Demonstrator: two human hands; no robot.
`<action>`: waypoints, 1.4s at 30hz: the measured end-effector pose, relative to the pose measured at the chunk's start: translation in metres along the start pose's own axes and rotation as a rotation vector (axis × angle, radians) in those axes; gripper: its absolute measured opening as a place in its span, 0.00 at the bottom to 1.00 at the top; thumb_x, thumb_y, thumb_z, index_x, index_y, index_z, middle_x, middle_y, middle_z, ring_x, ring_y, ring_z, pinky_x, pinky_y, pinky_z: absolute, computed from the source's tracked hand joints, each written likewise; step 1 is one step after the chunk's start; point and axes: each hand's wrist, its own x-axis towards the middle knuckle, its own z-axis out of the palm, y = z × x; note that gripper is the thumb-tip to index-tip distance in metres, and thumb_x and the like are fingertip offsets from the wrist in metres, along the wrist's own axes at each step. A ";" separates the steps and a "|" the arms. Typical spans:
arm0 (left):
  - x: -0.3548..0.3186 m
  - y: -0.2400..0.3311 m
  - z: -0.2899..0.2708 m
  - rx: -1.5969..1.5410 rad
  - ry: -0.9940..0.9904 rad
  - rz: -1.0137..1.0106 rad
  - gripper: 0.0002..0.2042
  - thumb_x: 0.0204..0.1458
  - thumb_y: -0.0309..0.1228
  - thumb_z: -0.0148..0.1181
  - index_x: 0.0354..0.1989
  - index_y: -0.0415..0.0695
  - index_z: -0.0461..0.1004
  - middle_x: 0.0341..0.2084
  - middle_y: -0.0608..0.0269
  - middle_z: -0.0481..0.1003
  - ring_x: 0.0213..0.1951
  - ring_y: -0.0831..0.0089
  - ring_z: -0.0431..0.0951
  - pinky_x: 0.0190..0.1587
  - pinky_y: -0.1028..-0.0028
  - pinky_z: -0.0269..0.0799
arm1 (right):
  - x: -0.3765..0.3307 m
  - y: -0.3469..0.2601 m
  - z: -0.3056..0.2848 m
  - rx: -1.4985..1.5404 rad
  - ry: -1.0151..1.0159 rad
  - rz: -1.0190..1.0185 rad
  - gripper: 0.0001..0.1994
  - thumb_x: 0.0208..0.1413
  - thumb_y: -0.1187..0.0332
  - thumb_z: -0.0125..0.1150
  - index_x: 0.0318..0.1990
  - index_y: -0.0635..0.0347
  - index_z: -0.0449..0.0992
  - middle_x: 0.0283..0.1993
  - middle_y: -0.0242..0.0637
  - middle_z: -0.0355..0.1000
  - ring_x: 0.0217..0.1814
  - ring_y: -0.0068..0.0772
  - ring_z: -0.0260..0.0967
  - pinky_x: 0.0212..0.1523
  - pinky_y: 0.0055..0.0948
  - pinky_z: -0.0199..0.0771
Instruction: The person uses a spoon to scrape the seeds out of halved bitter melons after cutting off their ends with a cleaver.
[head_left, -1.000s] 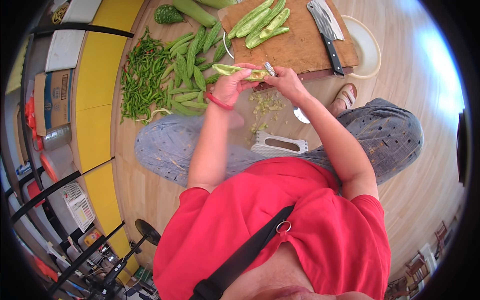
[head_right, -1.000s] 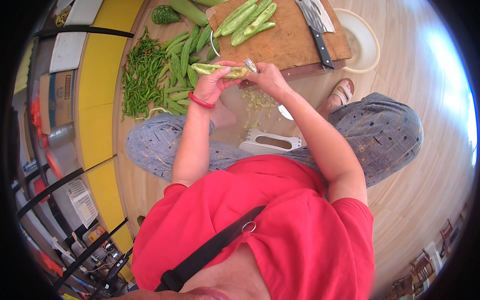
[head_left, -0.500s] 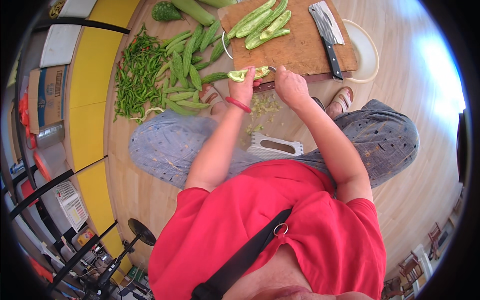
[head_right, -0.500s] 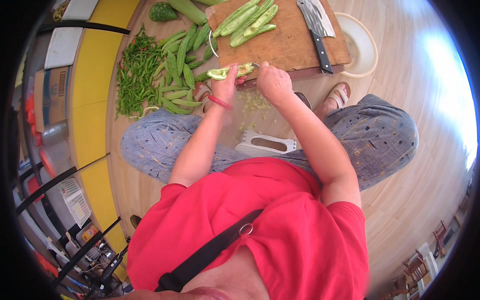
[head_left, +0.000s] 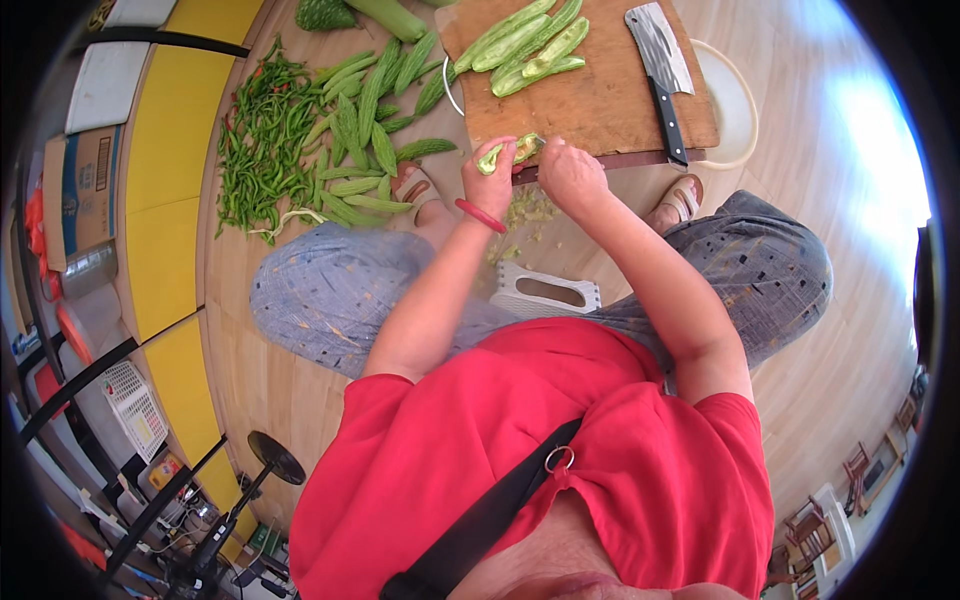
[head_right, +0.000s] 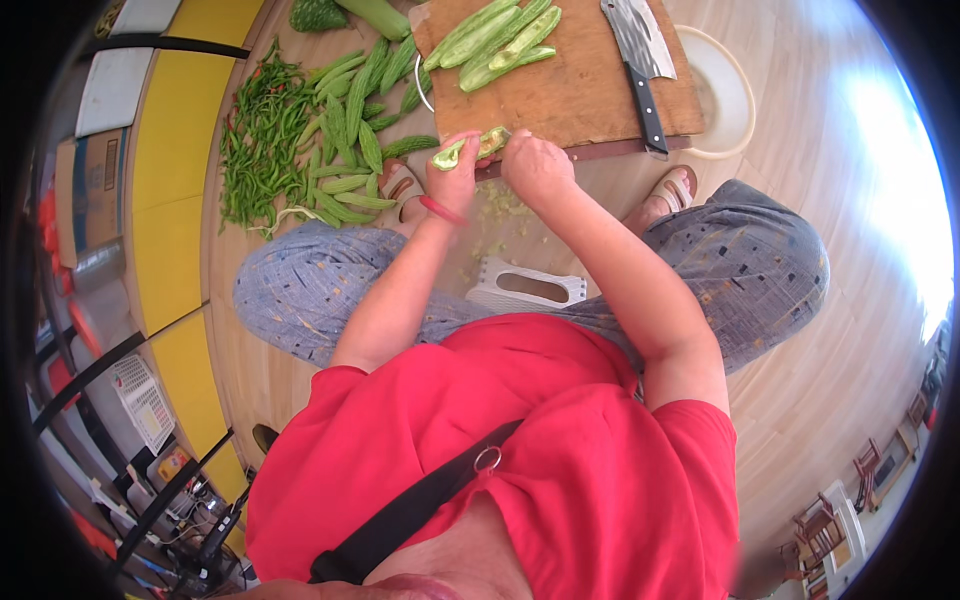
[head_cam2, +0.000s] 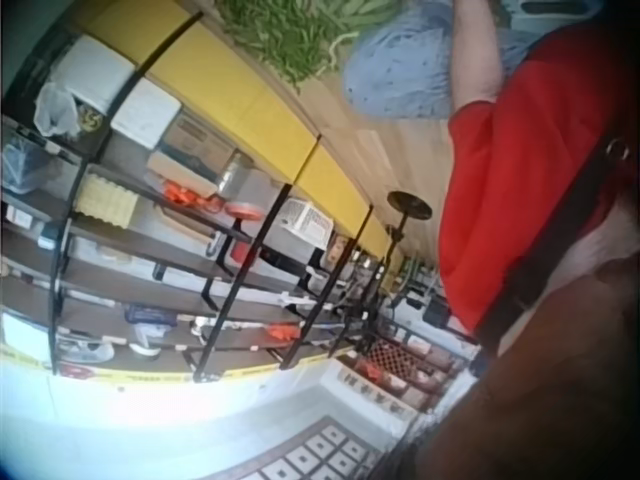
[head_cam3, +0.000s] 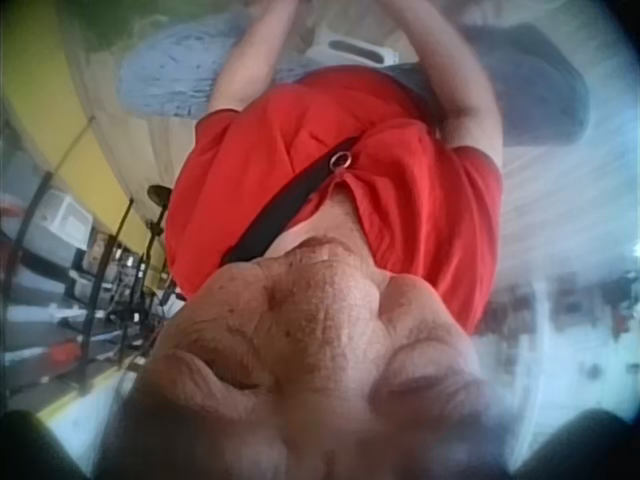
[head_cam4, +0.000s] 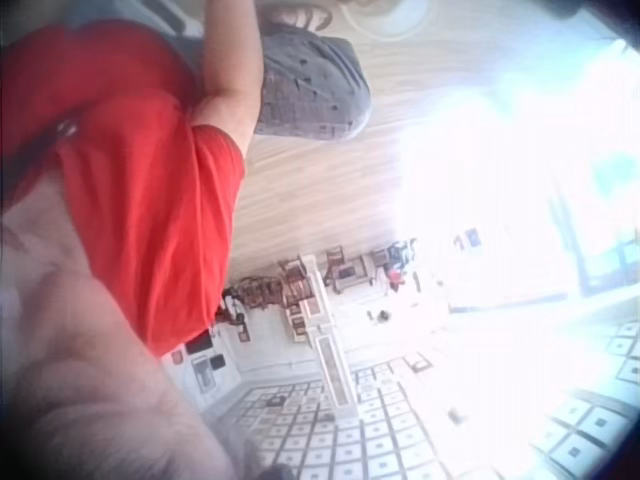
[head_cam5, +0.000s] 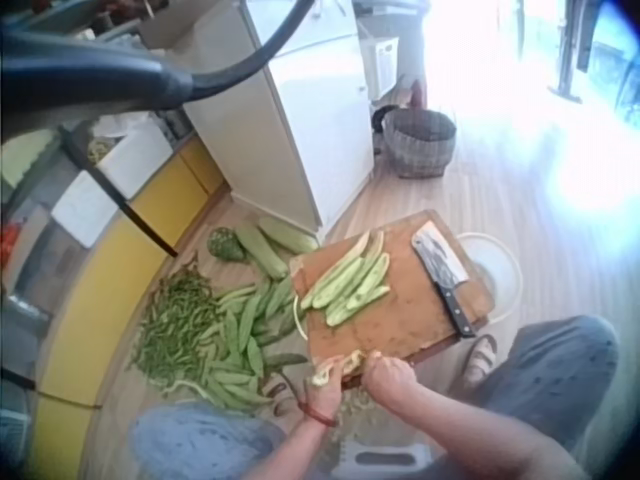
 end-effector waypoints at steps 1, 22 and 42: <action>-0.003 0.006 0.002 -0.017 0.002 -0.011 0.06 0.50 0.26 0.54 0.33 0.35 0.73 0.27 0.61 0.73 0.26 0.76 0.74 0.28 0.79 0.73 | 0.000 0.002 0.003 0.020 0.014 -0.012 0.09 0.48 0.72 0.43 0.30 0.69 0.68 0.28 0.54 0.71 0.34 0.48 0.72 0.34 0.37 0.73; 0.006 0.008 0.002 0.105 -0.025 0.032 0.06 0.50 0.27 0.54 0.34 0.38 0.72 0.21 0.61 0.73 0.20 0.76 0.75 0.23 0.80 0.71 | 0.028 0.030 0.053 0.014 -0.143 -0.443 0.06 0.44 0.73 0.48 0.24 0.67 0.70 0.20 0.48 0.68 0.20 0.42 0.69 0.21 0.34 0.70; 0.007 0.008 -0.001 0.189 -0.028 0.095 0.05 0.50 0.26 0.54 0.31 0.37 0.72 0.21 0.63 0.74 0.19 0.78 0.74 0.22 0.81 0.70 | 0.020 0.010 0.014 0.440 -0.414 0.010 0.08 0.46 0.71 0.48 0.27 0.68 0.70 0.19 0.52 0.68 0.24 0.48 0.71 0.21 0.38 0.70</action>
